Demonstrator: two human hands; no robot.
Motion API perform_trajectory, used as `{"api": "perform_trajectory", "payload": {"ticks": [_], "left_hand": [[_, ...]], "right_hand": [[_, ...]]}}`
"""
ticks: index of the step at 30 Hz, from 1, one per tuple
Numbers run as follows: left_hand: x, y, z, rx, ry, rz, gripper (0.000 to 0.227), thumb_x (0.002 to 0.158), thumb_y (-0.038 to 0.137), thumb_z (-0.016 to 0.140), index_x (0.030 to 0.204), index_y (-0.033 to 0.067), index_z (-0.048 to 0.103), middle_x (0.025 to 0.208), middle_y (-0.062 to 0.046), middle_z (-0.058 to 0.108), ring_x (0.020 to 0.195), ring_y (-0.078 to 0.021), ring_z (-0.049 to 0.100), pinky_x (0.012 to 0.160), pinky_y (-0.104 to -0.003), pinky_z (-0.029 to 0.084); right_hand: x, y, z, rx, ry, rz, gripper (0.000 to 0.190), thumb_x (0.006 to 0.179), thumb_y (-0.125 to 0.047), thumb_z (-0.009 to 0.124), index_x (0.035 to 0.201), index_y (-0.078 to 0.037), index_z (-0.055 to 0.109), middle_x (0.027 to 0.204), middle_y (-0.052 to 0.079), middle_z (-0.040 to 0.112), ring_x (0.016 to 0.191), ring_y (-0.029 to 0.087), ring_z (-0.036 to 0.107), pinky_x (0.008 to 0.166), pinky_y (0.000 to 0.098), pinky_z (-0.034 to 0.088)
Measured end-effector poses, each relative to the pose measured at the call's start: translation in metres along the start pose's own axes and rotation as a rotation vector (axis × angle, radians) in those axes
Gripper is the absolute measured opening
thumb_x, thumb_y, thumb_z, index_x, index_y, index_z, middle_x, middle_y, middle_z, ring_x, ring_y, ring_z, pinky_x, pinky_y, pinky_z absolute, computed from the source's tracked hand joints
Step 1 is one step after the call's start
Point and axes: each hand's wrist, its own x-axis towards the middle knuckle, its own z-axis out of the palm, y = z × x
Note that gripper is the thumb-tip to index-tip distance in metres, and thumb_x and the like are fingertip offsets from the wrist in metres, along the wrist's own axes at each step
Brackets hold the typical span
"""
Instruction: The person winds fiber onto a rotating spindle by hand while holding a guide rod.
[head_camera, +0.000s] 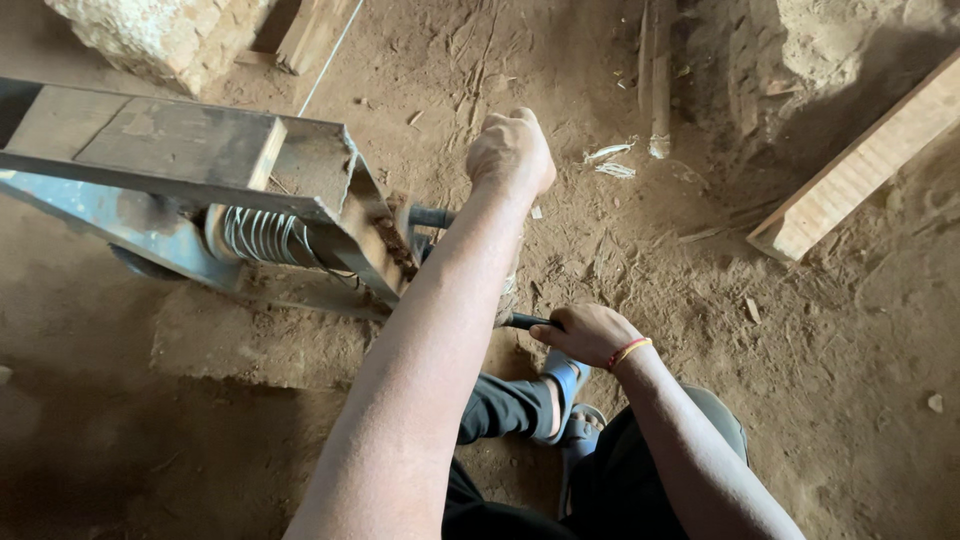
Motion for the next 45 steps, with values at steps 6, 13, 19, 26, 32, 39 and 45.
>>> {"api": "perform_trajectory", "payload": {"ticks": [6, 13, 19, 26, 32, 39, 45], "left_hand": [[-0.002, 0.002, -0.005, -0.005, -0.012, -0.014, 0.064, 0.096, 0.021, 0.065, 0.151, 0.0018, 0.037, 0.142, -0.034, 0.045, 0.116, -0.0379, 0.066, 0.081, -0.042, 0.063], [0.018, 0.006, -0.007, 0.007, -0.068, -0.037, 0.058, 0.094, 0.016, 0.067, 0.147, 0.0015, 0.047, 0.142, -0.031, 0.05, 0.118, -0.0369, 0.064, 0.086, -0.044, 0.061], [0.016, 0.007, -0.009, 0.006, -0.079, -0.037, 0.054, 0.095, 0.014, 0.064, 0.145, 0.0013, 0.049, 0.137, -0.031, 0.055, 0.112, -0.0349, 0.069, 0.085, -0.041, 0.063], [0.026, 0.007, -0.008, -0.018, -0.075, -0.037, 0.047, 0.093, 0.014, 0.066, 0.137, -0.0005, 0.057, 0.13, -0.026, 0.064, 0.114, -0.0338, 0.068, 0.09, -0.043, 0.061], [0.046, 0.01, -0.005, 0.061, -0.132, 0.017, 0.032, 0.089, 0.014, 0.069, 0.12, 0.0043, 0.073, 0.122, -0.019, 0.071, 0.112, -0.029, 0.071, 0.091, -0.04, 0.06], [0.062, 0.01, -0.002, 0.105, -0.179, 0.031, 0.031, 0.09, 0.015, 0.069, 0.119, 0.0042, 0.073, 0.12, -0.019, 0.071, 0.109, -0.0289, 0.071, 0.089, -0.04, 0.061], [0.065, 0.011, 0.0, 0.108, -0.187, 0.044, 0.031, 0.09, 0.016, 0.068, 0.118, 0.0042, 0.073, 0.118, -0.02, 0.071, 0.106, -0.0288, 0.072, 0.087, -0.04, 0.061]], "right_hand": [[-0.002, -0.004, -0.003, -0.024, -0.02, 0.014, 0.062, 0.093, -0.062, 0.053, 0.091, -0.004, 0.074, 0.08, 0.021, 0.071, 0.081, 0.037, 0.071, 0.074, 0.0486, 0.054], [-0.002, -0.006, -0.016, -0.047, -0.071, -0.017, 0.063, 0.094, -0.062, 0.051, 0.092, -0.005, 0.076, 0.08, 0.02, 0.072, 0.079, 0.037, 0.071, 0.074, 0.049, 0.055], [-0.006, -0.009, -0.022, -0.062, -0.111, 0.007, 0.063, 0.096, -0.062, 0.05, 0.093, -0.005, 0.076, 0.078, 0.018, 0.073, 0.077, 0.034, 0.073, 0.074, 0.0469, 0.056], [-0.026, -0.007, -0.023, 0.11, 0.059, -0.079, 0.045, 0.09, -0.051, 0.061, 0.103, -0.01, 0.075, 0.081, 0.016, 0.073, 0.079, 0.035, 0.072, 0.071, 0.0466, 0.055], [-0.033, -0.009, -0.03, 0.212, 0.107, -0.086, 0.041, 0.091, -0.047, 0.062, 0.11, -0.014, 0.077, 0.084, 0.015, 0.076, 0.079, 0.034, 0.074, 0.07, 0.0442, 0.056], [-0.035, -0.011, -0.037, 0.235, 0.107, -0.051, 0.041, 0.091, -0.047, 0.061, 0.108, -0.013, 0.079, 0.081, 0.014, 0.077, 0.075, 0.03, 0.075, 0.068, 0.0418, 0.057], [-0.015, 0.037, -0.018, 0.587, 0.061, -0.09, 0.045, 0.095, -0.048, 0.057, 0.117, -0.013, 0.076, 0.093, 0.008, 0.081, 0.084, 0.018, 0.077, 0.076, 0.0336, 0.06]]}}
